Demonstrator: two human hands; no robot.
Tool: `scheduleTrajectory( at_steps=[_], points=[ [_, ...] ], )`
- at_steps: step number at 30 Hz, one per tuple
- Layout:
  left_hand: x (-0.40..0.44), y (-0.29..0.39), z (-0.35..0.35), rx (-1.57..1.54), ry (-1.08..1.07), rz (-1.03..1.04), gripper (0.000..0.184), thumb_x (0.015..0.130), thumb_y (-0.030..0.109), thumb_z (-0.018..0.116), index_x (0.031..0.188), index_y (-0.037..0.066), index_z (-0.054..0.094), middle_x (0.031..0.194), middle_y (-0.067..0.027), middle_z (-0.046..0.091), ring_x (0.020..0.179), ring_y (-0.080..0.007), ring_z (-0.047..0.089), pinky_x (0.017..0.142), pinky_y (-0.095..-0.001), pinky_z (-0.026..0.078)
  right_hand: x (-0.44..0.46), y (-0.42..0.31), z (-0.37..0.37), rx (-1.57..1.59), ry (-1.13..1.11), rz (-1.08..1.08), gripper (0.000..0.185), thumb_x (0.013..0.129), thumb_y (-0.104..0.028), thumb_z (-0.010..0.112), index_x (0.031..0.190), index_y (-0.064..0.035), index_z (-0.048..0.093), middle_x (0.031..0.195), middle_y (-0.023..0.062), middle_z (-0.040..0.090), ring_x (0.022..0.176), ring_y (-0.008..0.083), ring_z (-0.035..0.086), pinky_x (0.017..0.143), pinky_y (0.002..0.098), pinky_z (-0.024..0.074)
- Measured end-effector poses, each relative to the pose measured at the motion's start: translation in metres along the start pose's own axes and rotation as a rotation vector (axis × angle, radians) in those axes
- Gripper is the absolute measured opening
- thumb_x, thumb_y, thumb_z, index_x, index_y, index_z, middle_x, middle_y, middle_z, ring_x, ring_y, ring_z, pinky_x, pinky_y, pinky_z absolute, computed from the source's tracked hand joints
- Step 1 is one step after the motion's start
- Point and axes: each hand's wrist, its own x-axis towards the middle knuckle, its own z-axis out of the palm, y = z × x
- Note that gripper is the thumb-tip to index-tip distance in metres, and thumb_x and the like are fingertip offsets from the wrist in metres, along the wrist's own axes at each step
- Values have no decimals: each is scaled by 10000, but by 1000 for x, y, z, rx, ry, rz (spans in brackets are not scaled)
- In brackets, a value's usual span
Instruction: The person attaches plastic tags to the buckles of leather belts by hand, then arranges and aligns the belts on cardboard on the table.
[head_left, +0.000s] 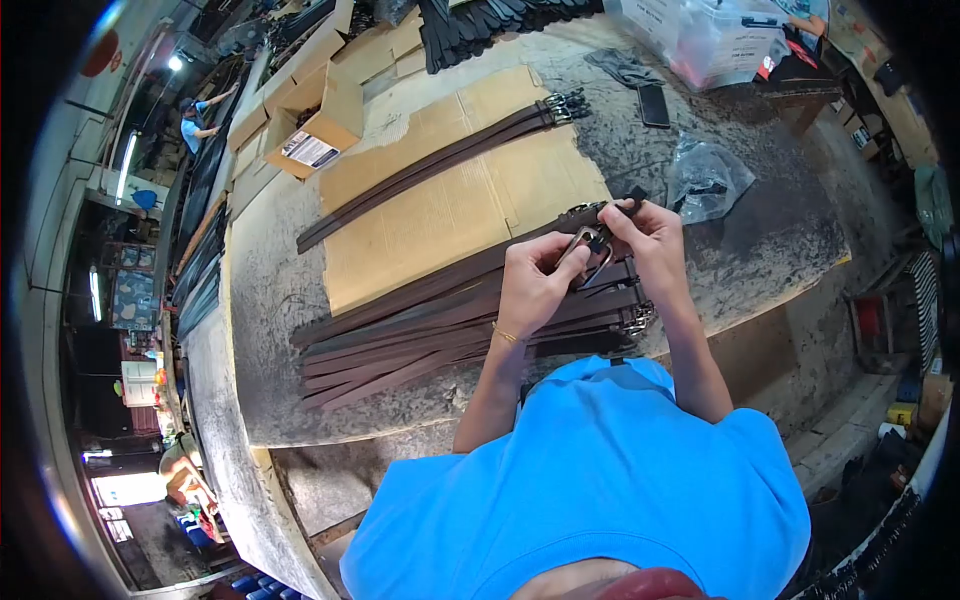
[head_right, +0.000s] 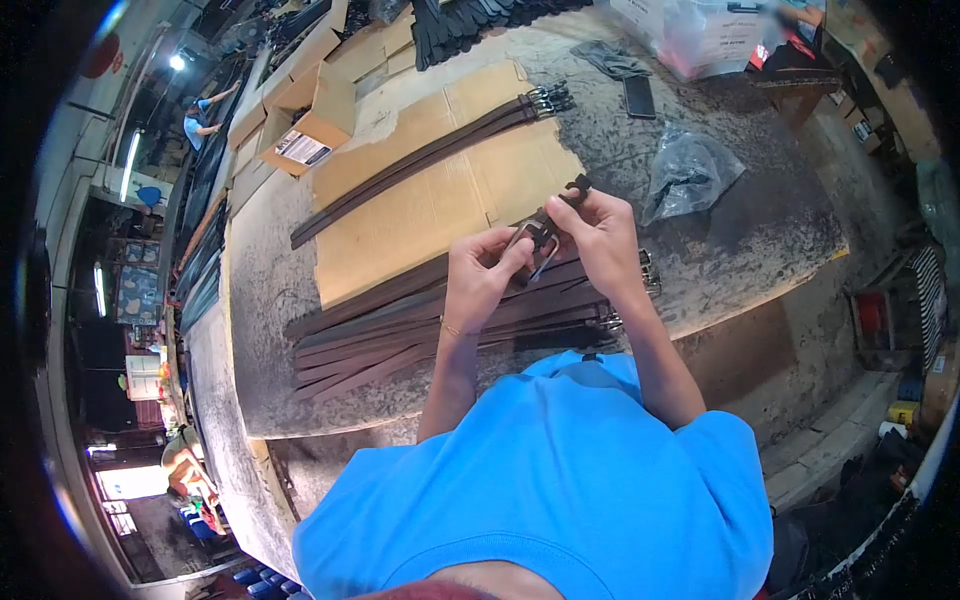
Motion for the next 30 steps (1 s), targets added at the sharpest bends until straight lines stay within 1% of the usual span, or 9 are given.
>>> scheduleTrajectory(
  at_steps=[6, 16, 18, 23, 24, 26, 28, 29, 30],
  points=[
    [-1, -3, 0, 71, 2, -51, 84, 841, 65, 666, 863, -15, 684, 692, -13, 630, 630, -56, 571, 543, -199, 436, 0, 1, 3, -5, -3, -37, 147, 907, -143, 605, 875, -3, 631, 732, 33, 645, 605, 73, 592, 516, 216, 475],
    [7, -25, 7, 195, 56, 159, 94, 796, 29, 684, 857, -41, 674, 650, -48, 590, 593, -68, 528, 530, -240, 412, -4, 8, 10, -145, 191, -142, 134, 905, -117, 614, 873, 12, 632, 747, -4, 628, 648, 30, 559, 540, 195, 432],
    [5, -27, 7, 232, 75, 175, 68, 836, 34, 665, 830, -34, 670, 677, 2, 580, 616, -40, 522, 540, -206, 404, -3, 13, 8, -158, 172, -171, 125, 906, -120, 614, 904, 4, 633, 763, -10, 627, 652, 28, 556, 544, 196, 433],
    [7, -20, 3, 146, 116, 156, 41, 847, 20, 642, 848, -16, 662, 706, 11, 608, 663, -24, 544, 584, -187, 432, 2, 3, 1, -81, -83, -35, 156, 881, -97, 635, 999, 2, 618, 784, -3, 630, 685, 52, 586, 575, 206, 476],
    [9, -21, 0, 139, 74, 143, 94, 829, 57, 672, 888, -14, 654, 738, -18, 628, 694, -65, 576, 620, -216, 459, 1, -3, 1, -76, -179, 3, 165, 871, -85, 642, 1006, 6, 617, 776, 3, 629, 695, 60, 595, 581, 213, 486],
    [17, -23, -4, 129, 36, 134, 168, 810, 94, 702, 927, -13, 646, 770, -46, 648, 726, -105, 609, 656, -245, 486, 6, -6, -5, -196, -127, -54, 145, 848, -35, 649, 983, 14, 636, 762, 21, 633, 704, 74, 604, 592, 221, 490],
    [30, -32, -6, 390, 44, 379, 383, 730, 201, 780, 1006, -14, 625, 851, -126, 666, 817, -232, 649, 745, -331, 506, 19, -7, -8, -236, -16, -182, 137, 843, -25, 653, 974, 15, 642, 765, 21, 636, 691, 73, 602, 588, 212, 488],
    [39, -54, -17, 555, 12, 285, 538, 658, 283, 820, 1054, -11, 604, 935, -205, 652, 911, -352, 636, 810, -384, 495, 27, -10, -12, -256, 70, -224, 144, 845, -23, 651, 983, 16, 642, 765, 19, 636, 676, 70, 598, 589, 210, 488],
    [44, -66, -27, 786, 36, 97, 524, 668, 297, 802, 1061, 9, 610, 971, -217, 647, 932, -372, 622, 807, -389, 499, 37, -12, -21, -269, 142, -241, 159, 849, -26, 651, 1002, 16, 643, 761, 24, 633, 669, 76, 600, 584, 216, 489]
  ],
)
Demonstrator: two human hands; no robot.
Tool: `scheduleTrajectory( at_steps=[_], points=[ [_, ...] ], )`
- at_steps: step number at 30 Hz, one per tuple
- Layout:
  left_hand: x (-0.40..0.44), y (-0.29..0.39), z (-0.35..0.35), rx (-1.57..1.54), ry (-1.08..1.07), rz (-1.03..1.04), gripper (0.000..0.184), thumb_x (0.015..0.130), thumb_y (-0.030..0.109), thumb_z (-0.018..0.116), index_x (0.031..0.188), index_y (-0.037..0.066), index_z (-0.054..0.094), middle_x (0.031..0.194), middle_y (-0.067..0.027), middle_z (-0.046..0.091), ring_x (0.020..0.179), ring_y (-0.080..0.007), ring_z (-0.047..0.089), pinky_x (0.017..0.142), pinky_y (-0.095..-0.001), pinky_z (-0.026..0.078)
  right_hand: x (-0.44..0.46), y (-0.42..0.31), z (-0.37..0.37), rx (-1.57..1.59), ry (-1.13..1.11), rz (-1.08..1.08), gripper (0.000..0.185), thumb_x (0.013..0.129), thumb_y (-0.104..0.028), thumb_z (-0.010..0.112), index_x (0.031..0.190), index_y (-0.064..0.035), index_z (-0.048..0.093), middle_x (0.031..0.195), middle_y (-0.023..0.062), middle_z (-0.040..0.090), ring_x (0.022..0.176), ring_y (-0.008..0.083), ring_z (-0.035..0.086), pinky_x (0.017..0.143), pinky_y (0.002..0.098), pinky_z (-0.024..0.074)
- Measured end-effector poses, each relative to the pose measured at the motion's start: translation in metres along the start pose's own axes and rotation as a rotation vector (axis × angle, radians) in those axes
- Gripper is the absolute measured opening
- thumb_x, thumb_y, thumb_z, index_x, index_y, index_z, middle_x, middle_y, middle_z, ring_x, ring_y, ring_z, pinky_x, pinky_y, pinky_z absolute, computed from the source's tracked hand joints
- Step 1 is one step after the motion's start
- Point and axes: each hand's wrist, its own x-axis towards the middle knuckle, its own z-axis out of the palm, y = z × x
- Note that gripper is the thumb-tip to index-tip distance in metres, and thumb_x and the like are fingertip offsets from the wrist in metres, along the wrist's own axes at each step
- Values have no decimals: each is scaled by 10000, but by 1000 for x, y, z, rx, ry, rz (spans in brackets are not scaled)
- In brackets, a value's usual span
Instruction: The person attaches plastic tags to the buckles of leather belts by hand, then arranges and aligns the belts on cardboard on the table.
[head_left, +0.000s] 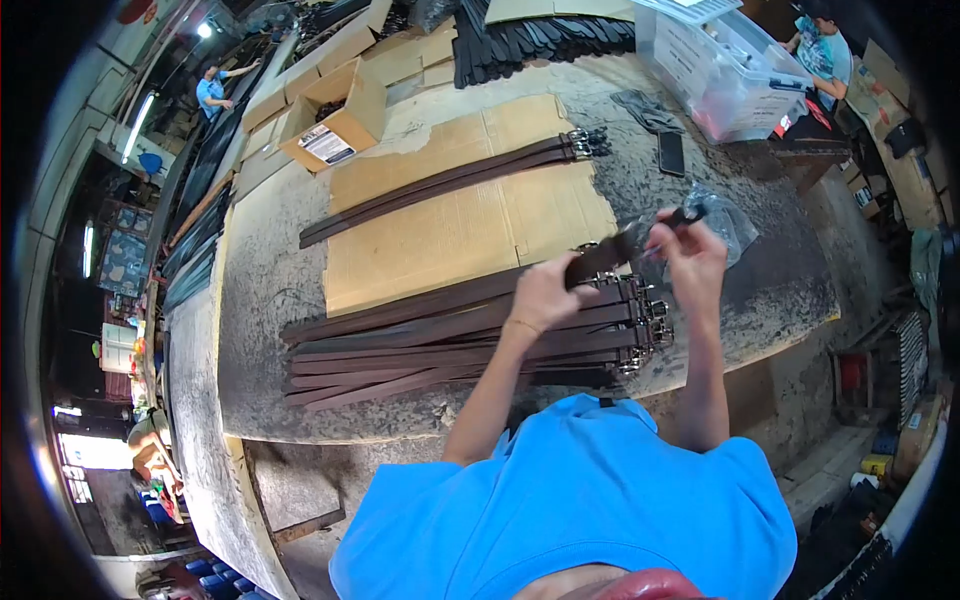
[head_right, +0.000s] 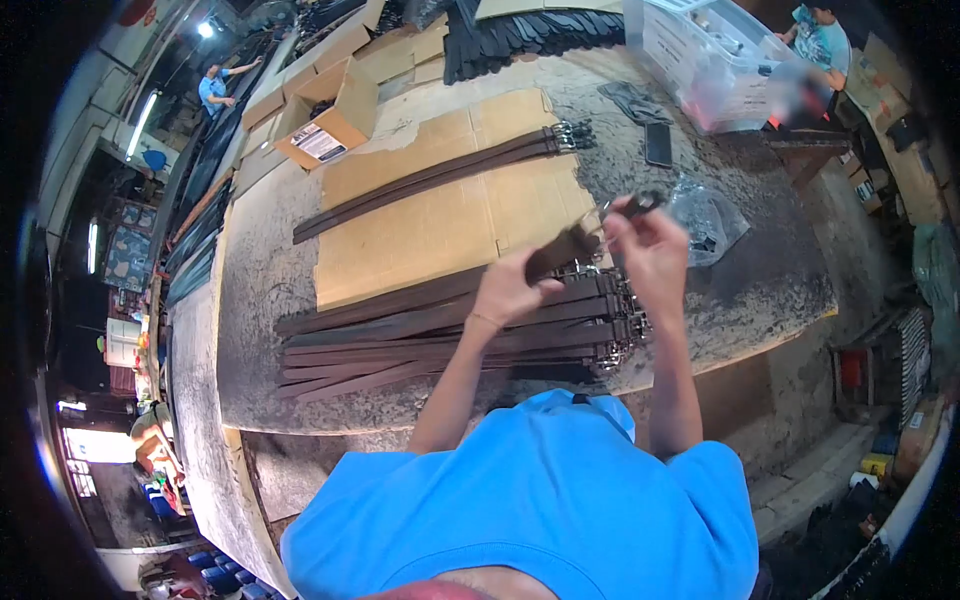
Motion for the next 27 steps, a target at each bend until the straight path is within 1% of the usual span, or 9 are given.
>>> scheduleTrajectory(
  at_steps=[3, 7, 12, 13, 14, 16, 22, 25, 27],
  points=[
    [-15, -92, 2, 172, 114, -162, 424, 663, 123, 661, 1085, 80, 634, 987, -206, 646, 945, -381, 608, 801, -438, 495, 30, -5, -29, 37, 154, -24, 178, 855, -34, 652, 1027, 12, 643, 769, 39, 633, 677, 99, 616, 584, 221, 499],
    [-71, -201, -60, 507, 430, -119, 237, 624, -17, 612, 852, 50, 613, 809, -150, 621, 817, -361, 596, 711, -458, 467, 57, 10, -77, 27, 271, 22, 203, 866, -86, 662, 1043, 12, 644, 794, 42, 632, 695, 118, 625, 625, 248, 515],
    [-150, -277, -190, 906, 655, -425, 327, 710, 38, 632, 1009, 102, 518, 1008, -85, 516, 1036, -285, 483, 911, -453, 343, 92, 66, -116, 252, 289, 190, 302, 914, -127, 613, 1161, 42, 574, 910, 40, 621, 796, 91, 574, 697, 214, 474],
    [-160, -279, -214, 944, 652, -459, 334, 712, 39, 627, 1023, 96, 519, 1027, -85, 513, 1054, -287, 474, 920, -462, 343, 99, 99, -132, 60, 171, 97, 254, 927, -116, 588, 1129, 39, 577, 892, 42, 616, 767, 88, 563, 673, 226, 470],
    [-167, -287, -236, 955, 620, -488, 355, 700, 32, 630, 1031, 97, 519, 1043, -90, 506, 1070, -295, 463, 925, -489, 338, 105, 99, -117, 349, 196, 354, 173, 934, -120, 577, 1039, 17, 594, 845, 36, 599, 720, 93, 548, 657, 248, 470],
    [-168, -303, -266, 1020, 581, -579, 323, 695, 16, 603, 1001, 106, 548, 1053, -106, 498, 1072, -297, 454, 924, -520, 332, 131, 176, -112, 382, -6, 411, 117, 942, -120, 562, 964, -9, 592, 802, 32, 577, 698, 103, 539, 660, 262, 472],
    [-116, -382, -348, 1176, 509, -584, 228, 745, 103, 612, 971, 111, 639, 1101, -100, 535, 1106, -296, 461, 881, -512, 368, 180, 306, -42, 367, 160, 797, 152, 889, -162, 641, 940, -31, 584, 856, 64, 613, 741, 179, 597, 656, 261, 514],
    [-76, -502, -380, 1121, 409, -648, 227, 804, 139, 574, 1020, 104, 636, 1163, -101, 546, 1174, -280, 455, 885, -529, 397, 212, 355, -14, 359, 199, 848, 178, 897, -147, 598, 1022, -21, 589, 928, 76, 602, 840, 181, 582, 670, 279, 504],
    [-23, -489, -375, 1248, 295, -776, 242, 852, 161, 550, 1085, 114, 594, 1202, -89, 493, 1191, -264, 440, 903, -534, 408, 231, 346, 23, 415, 213, 811, 149, 909, -135, 588, 987, -10, 567, 869, 80, 596, 789, 181, 581, 632, 280, 505]
  ],
)
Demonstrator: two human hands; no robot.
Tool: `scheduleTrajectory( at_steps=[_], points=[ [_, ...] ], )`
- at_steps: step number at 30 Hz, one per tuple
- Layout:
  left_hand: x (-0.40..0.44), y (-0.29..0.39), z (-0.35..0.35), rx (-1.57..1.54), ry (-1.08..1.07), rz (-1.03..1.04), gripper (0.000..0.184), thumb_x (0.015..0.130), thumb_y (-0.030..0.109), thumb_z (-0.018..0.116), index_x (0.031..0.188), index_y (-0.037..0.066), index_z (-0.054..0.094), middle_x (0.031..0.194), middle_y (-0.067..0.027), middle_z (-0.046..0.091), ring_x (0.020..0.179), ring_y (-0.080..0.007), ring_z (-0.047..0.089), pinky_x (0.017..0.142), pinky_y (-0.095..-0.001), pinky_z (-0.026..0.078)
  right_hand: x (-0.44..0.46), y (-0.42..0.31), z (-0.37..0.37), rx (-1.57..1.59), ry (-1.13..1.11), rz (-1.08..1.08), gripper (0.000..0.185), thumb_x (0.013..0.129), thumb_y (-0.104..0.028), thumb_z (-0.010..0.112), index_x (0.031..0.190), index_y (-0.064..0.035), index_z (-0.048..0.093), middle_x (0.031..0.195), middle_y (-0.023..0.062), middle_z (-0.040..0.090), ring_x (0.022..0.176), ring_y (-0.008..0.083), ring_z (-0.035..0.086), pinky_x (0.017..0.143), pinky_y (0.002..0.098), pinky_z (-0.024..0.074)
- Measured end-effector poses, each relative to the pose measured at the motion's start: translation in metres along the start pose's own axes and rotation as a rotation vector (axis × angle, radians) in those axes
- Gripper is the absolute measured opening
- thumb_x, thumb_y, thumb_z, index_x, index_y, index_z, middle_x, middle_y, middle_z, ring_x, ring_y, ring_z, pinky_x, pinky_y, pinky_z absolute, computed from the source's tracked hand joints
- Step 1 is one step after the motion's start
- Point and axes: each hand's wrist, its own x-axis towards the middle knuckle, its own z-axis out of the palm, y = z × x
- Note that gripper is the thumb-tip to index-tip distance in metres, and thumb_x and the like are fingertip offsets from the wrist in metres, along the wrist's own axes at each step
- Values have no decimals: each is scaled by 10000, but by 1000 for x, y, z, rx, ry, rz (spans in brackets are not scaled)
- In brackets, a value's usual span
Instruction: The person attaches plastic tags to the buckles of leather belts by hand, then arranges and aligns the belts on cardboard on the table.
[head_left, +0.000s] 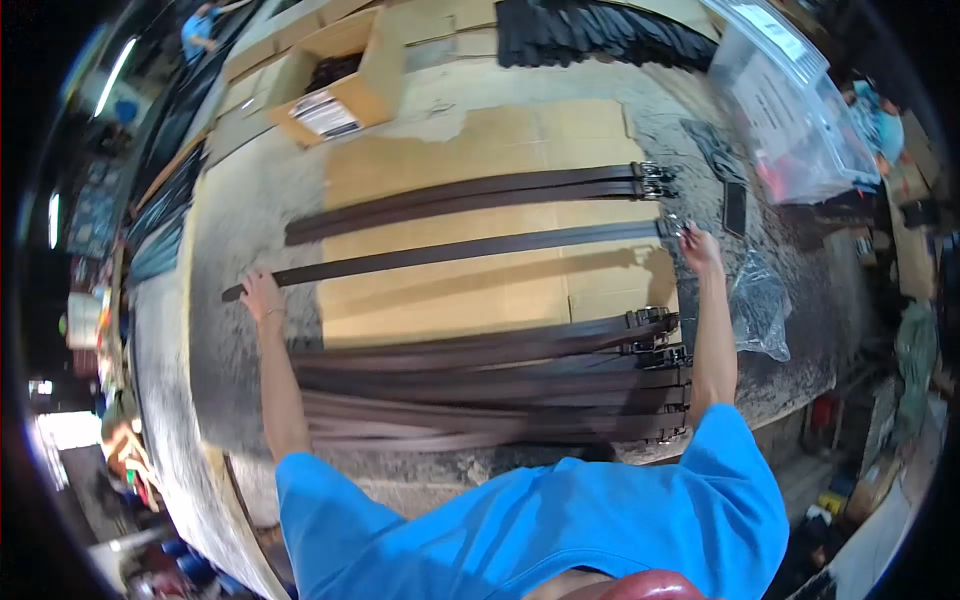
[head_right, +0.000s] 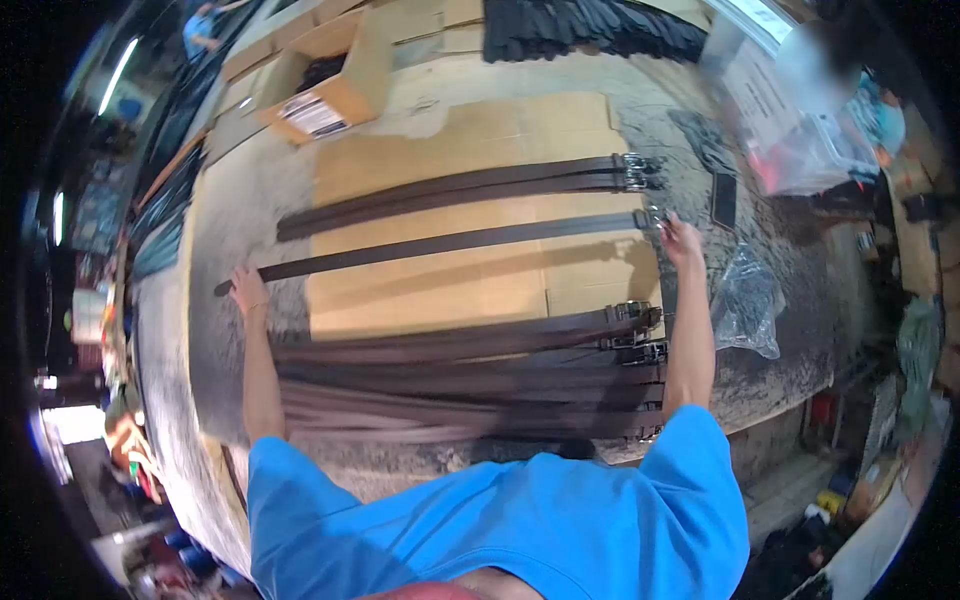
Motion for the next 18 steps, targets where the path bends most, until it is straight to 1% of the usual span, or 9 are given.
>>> scheduleTrajectory(
  at_steps=[8, 9, 10, 11, 13, 14, 15, 16, 18],
  points=[
    [105, 93, 81, -46, -130, 53, 252, 894, 154, 510, 1145, 136, 519, 1221, -78, 467, 1236, -263, 409, 925, -544, 403, 67, -3, 68, -60, 171, -177, 162, 908, -140, 612, 861, 5, 555, 804, 92, 606, 677, 170, 592, 538, 248, 500],
    [109, 105, 92, 17, -157, 107, 343, 871, 152, 548, 1208, 147, 484, 1265, -82, 447, 1257, -268, 393, 943, -547, 392, 78, -1, 64, -69, 181, -179, 162, 908, -140, 612, 861, 5, 555, 804, 92, 606, 677, 170, 592, 538, 248, 500],
    [111, 115, 103, 83, -185, 163, 445, 848, 149, 587, 1271, 158, 449, 1309, -86, 427, 1279, -273, 377, 960, -550, 381, 88, 3, 59, -285, 203, -207, 160, 901, -132, 621, 855, 6, 555, 791, 86, 615, 646, 163, 593, 531, 247, 498],
    [112, 125, 113, 79, -197, 174, 445, 848, 149, 587, 1271, 158, 449, 1309, -86, 427, 1279, -273, 377, 960, -550, 381, 95, 7, 53, -503, 223, -229, 158, 893, -124, 630, 848, 7, 554, 778, 79, 624, 615, 155, 594, 524, 246, 496],
    [107, 149, 119, -36, -188, 457, 733, 741, 76, 694, 1381, 186, 356, 1384, -97, 373, 1316, -274, 341, 1001, -538, 359, 88, 9, 60, -610, 268, -264, 187, 885, -149, 641, 820, 19, 590, 709, 64, 631, 534, 133, 574, 503, 247, 489],
    [107, 160, 118, -38, -196, 465, 733, 741, 76, 694, 1381, 186, 356, 1384, -97, 373, 1316, -274, 341, 1001, -538, 359, 85, 9, 62, -796, 312, -278, 215, 882, -170, 648, 806, 27, 609, 694, 65, 633, 521, 124, 570, 495, 245, 485],
    [108, 171, 111, -148, -237, 552, 830, 683, 35, 721, 1403, 183, 335, 1378, -103, 382, 1302, -285, 360, 1011, -508, 365, 80, 9, 68, -979, 353, -292, 244, 878, -192, 655, 792, 35, 629, 679, 66, 635, 508, 116, 565, 486, 243, 482],
    [110, 177, 108, -258, -279, 635, 928, 626, -6, 747, 1425, 179, 314, 1373, -110, 391, 1289, -296, 380, 1021, -478, 372, 65, 8, 81, -1035, 396, -339, 281, 877, -218, 657, 800, 52, 658, 646, 62, 627, 486, 108, 558, 468, 234, 461],
    [123, 185, 102, -272, -349, 649, 902, 611, -28, 738, 1402, 156, 346, 1348, -118, 415, 1261, -305, 410, 1016, -447, 386, 67, 10, 81, -952, 347, -322, 279, 874, -220, 662, 817, 53, 661, 653, 63, 629, 486, 108, 558, 469, 231, 459]
  ],
)
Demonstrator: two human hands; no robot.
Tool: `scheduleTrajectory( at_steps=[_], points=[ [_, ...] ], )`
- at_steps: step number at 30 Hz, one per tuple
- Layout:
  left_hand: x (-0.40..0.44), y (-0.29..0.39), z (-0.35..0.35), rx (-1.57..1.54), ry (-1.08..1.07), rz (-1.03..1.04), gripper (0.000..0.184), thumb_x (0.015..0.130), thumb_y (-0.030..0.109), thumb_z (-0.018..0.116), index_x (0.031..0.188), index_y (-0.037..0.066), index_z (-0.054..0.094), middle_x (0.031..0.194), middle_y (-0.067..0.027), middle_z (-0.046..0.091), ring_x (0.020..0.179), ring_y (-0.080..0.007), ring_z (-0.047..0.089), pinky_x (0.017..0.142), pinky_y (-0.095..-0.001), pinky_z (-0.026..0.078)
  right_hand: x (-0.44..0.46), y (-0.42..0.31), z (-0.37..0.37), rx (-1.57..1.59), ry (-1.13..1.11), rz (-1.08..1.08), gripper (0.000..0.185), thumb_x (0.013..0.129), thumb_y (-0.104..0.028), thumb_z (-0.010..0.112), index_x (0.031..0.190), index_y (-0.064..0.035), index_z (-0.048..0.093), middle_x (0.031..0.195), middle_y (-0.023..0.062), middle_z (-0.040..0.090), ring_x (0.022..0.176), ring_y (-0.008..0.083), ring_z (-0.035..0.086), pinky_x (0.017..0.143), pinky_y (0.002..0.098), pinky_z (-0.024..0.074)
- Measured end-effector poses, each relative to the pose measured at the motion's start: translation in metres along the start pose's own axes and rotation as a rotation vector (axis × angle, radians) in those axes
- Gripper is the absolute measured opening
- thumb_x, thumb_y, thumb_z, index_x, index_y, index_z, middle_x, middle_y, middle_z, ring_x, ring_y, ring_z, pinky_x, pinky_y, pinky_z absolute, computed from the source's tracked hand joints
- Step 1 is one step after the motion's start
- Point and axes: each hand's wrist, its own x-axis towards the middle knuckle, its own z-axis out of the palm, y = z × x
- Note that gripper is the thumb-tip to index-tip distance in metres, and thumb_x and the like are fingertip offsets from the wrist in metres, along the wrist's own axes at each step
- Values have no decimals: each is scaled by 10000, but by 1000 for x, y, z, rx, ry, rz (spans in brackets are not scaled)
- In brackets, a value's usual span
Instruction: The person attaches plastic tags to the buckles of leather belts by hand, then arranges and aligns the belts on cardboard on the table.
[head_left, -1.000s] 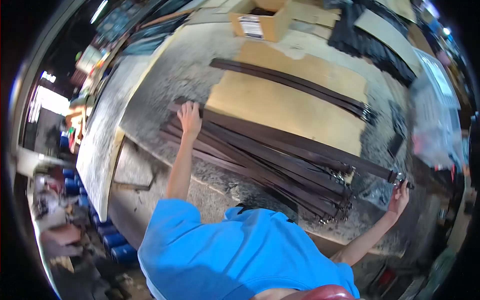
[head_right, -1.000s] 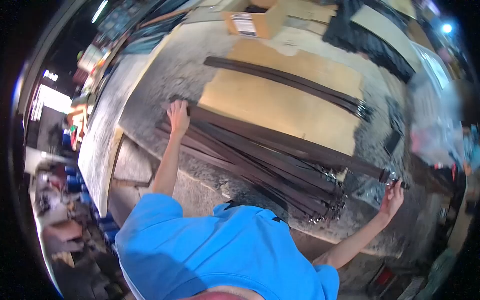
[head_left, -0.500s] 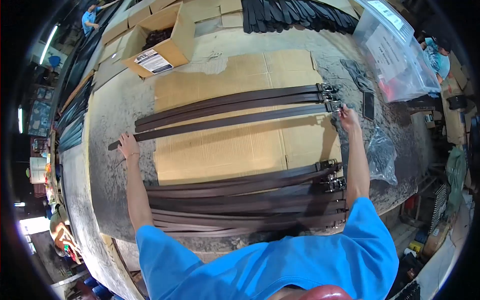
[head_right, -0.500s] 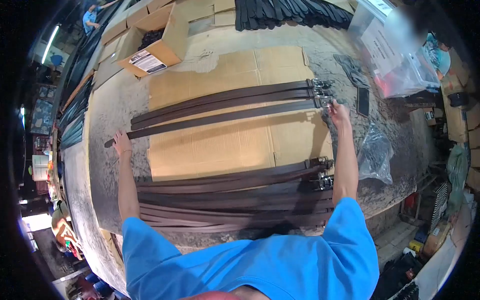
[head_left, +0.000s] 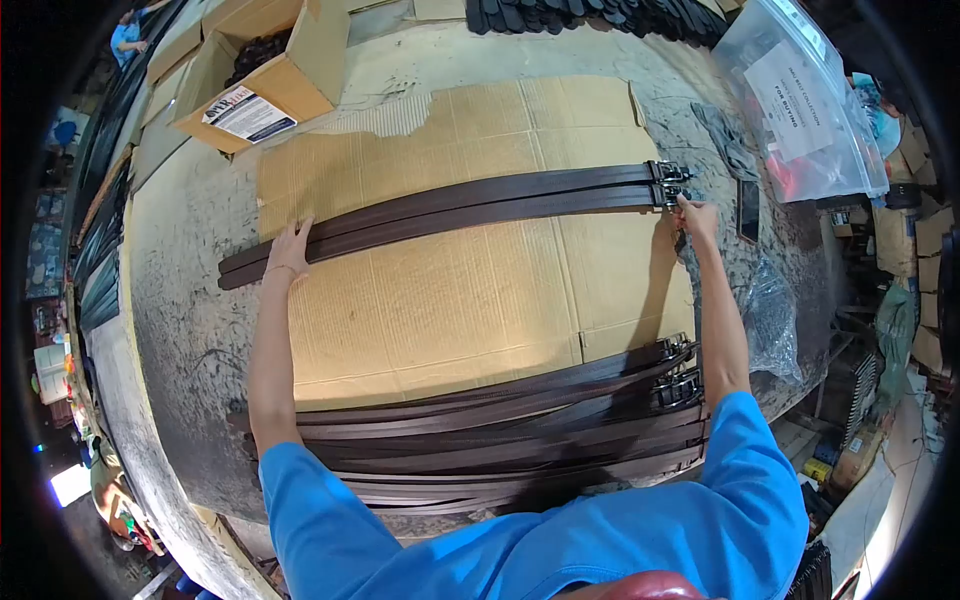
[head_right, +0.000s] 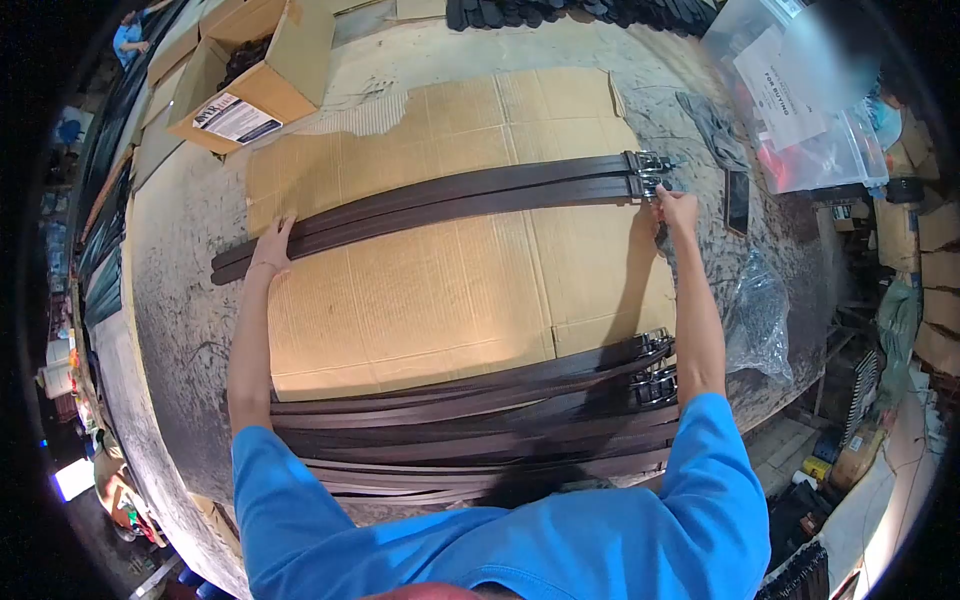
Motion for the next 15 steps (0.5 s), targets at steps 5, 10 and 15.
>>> scheduleTrajectory(
  at_steps=[5, 10, 15],
  points=[
    [-2, -6, -13, -55, -34, 63, 777, 605, -41, 706, 1321, 87, 433, 1274, -141, 474, 1181, -327, 479, 993, -379, 420, 9, 18, 7, 206, -11, 20, 295, 867, -227, 674, 847, 67, 662, 653, 66, 642, 520, 113, 596, 472, 215, 448],
    [-2, -16, 7, -39, 64, 130, 684, 623, -28, 664, 1270, 26, 452, 1262, -160, 477, 1170, -329, 481, 992, -383, 419, -63, -22, 9, -603, 297, -828, 506, 747, -182, 726, 1159, 42, 536, 1139, 201, 589, 1043, 316, 585, 855, 390, 485],
    [-6, 4, -9, -44, 2, 54, 717, 581, -21, 664, 1265, 25, 455, 1266, -172, 470, 1188, -334, 467, 1009, -359, 410, -92, -87, 85, -643, -435, -1154, 836, 640, -218, 762, 1351, -29, 365, 1378, 231, 381, 1283, 383, 377, 1070, 431, 326]
  ],
)
